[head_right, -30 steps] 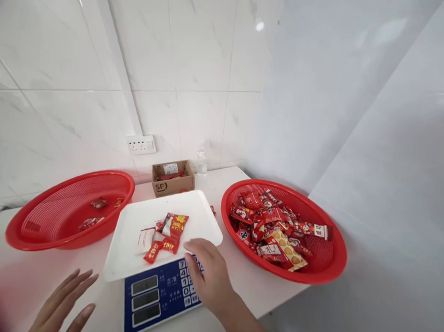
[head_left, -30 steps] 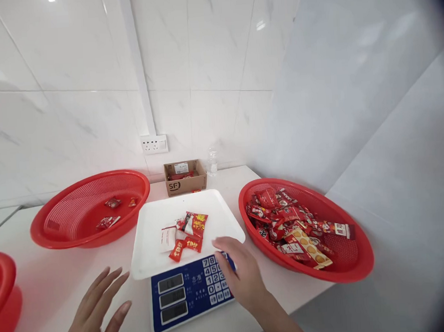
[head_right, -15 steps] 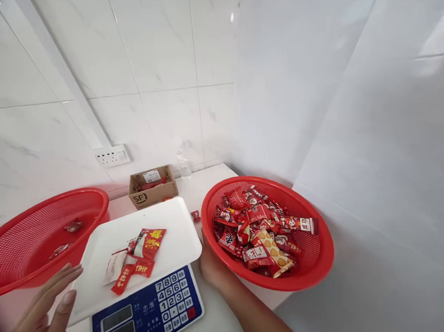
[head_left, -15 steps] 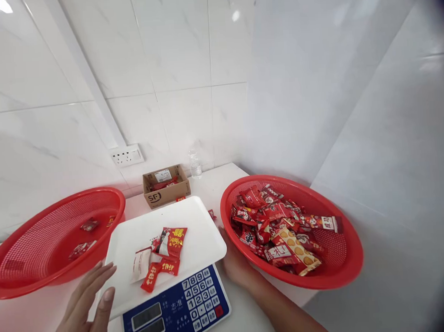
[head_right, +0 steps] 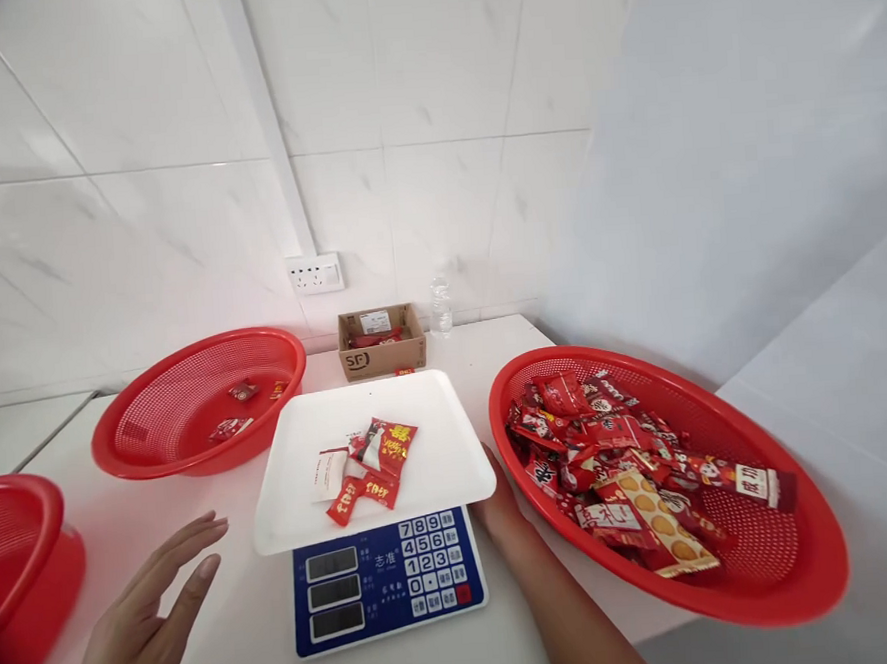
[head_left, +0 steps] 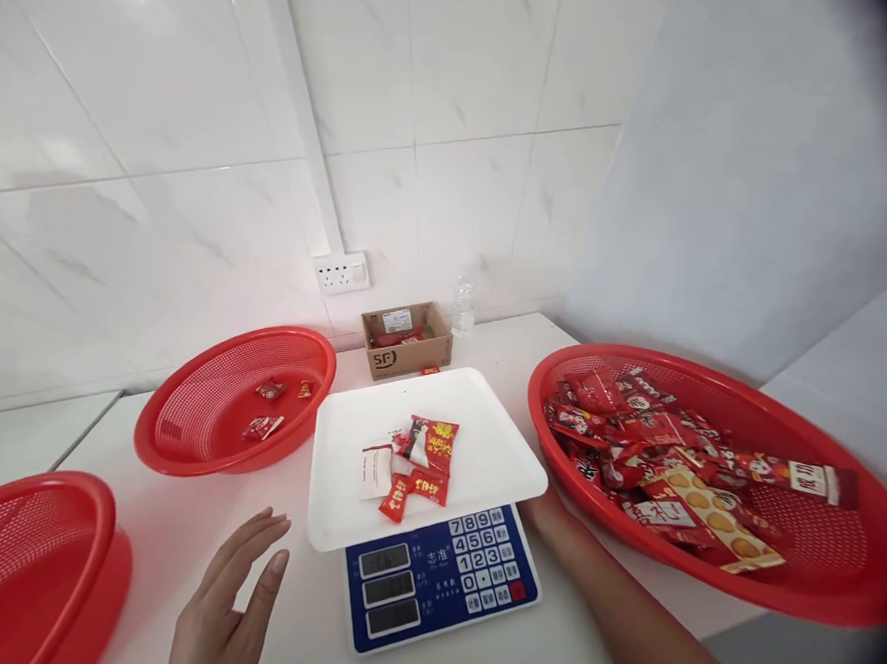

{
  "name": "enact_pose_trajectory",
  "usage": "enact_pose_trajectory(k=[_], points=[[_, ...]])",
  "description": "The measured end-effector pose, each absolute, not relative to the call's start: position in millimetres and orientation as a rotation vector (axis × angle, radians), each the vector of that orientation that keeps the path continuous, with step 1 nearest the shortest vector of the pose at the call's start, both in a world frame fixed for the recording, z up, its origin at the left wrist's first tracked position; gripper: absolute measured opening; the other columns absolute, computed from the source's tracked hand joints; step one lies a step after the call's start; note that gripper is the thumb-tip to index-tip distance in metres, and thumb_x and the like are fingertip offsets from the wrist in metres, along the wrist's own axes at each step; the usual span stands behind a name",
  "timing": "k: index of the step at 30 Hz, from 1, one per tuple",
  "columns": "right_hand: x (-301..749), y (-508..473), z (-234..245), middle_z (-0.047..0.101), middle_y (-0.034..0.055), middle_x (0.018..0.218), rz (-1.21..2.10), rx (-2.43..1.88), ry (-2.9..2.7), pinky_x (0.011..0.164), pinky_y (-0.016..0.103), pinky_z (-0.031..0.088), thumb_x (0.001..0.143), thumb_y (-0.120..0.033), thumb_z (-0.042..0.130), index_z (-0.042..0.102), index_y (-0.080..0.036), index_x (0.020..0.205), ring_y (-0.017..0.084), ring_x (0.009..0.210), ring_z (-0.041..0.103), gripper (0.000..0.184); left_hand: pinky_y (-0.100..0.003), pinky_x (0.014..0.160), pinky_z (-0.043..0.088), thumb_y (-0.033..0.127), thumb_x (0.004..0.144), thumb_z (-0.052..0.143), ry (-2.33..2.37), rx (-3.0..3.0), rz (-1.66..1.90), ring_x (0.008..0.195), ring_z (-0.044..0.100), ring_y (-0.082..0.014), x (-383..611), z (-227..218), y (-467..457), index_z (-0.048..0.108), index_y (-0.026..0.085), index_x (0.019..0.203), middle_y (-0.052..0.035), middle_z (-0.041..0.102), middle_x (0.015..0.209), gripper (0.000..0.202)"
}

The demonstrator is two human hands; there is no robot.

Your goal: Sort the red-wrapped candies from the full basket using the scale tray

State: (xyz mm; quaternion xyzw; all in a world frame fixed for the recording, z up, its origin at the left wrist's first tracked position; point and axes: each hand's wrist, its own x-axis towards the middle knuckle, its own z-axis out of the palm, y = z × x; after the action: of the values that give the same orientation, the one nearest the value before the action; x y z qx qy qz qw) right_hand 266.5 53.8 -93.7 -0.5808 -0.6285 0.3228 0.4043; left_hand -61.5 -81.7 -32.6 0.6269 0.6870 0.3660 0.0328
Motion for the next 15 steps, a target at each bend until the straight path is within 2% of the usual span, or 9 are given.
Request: enact_pose_trajectory(k=[3, 6, 11, 13, 15], points=[[277.3, 18.6, -103.3, 0.070, 0.0085, 0.097, 0.877, -1.472, -1.642, 0.075, 0.038, 0.053, 0.092, -0.035, 0.029, 0.062, -0.020, 0.111, 0.025, 0.090, 0.065, 0.041, -0.019, 0.046, 0.054, 0.049, 0.082, 0.051, 2.149, 1.855, 1.117, 0.105, 0.063, -0.0249, -73.7, -39.8, -87.1, 0.065, 0.030, 0.102, -0.0036, 0.066, 0.113, 0.031], [292.0, -14.6, -110.1, 0.069, 0.0100, 0.099, 0.708, -1.561, -1.830, 0.081, 0.044, 0.051, 0.084, -0.032, 0.040, 0.066, -0.022, 0.100, 0.028, 0.094, 0.063, 0.032, -0.017, 0.039, 0.050, 0.049, 0.082, 0.051, 2.105, 1.811, 1.156, 0.103, 0.063, -0.0252, -72.3, -41.6, -84.0, 0.066, 0.029, 0.101, -0.0045, 0.066, 0.113, 0.032], [312.6, -53.1, -92.8, 0.070, 0.0073, 0.098, 0.624, -1.585, -1.911, 0.077, 0.034, 0.055, 0.088, -0.038, 0.039, 0.065, -0.026, 0.096, 0.023, 0.090, 0.066, 0.029, -0.015, 0.035, 0.045, 0.047, 0.084, 0.050, 2.043, 1.823, 1.257, 0.110, 0.059, -0.0254, -64.5, -39.7, -74.3, 0.066, 0.028, 0.101, -0.0051, 0.064, 0.115, 0.030], [330.5, -55.1, -82.9, 0.070, 0.0069, 0.101, 0.486, -1.560, -1.922, 0.079, 0.035, 0.055, 0.087, -0.042, 0.042, 0.064, -0.027, 0.098, 0.024, 0.093, 0.065, 0.029, -0.015, 0.034, 0.044, 0.045, 0.085, 0.050, 2.052, 1.909, 1.247, 0.108, 0.060, -0.0247, -68.5, -39.5, -72.0, 0.065, 0.027, 0.101, -0.0057, 0.065, 0.113, 0.028], [356.2, -46.7, -77.2, 0.067, 0.0079, 0.108, 0.229, -1.590, -1.852, 0.087, 0.042, 0.052, 0.086, -0.042, 0.042, 0.063, -0.028, 0.103, 0.027, 0.102, 0.062, 0.030, -0.016, 0.036, 0.046, 0.042, 0.086, 0.049, 2.115, 1.996, 1.224, 0.108, 0.060, -0.0248, -77.6, -38.6, -70.4, 0.065, 0.026, 0.101, -0.0069, 0.065, 0.112, 0.027]])
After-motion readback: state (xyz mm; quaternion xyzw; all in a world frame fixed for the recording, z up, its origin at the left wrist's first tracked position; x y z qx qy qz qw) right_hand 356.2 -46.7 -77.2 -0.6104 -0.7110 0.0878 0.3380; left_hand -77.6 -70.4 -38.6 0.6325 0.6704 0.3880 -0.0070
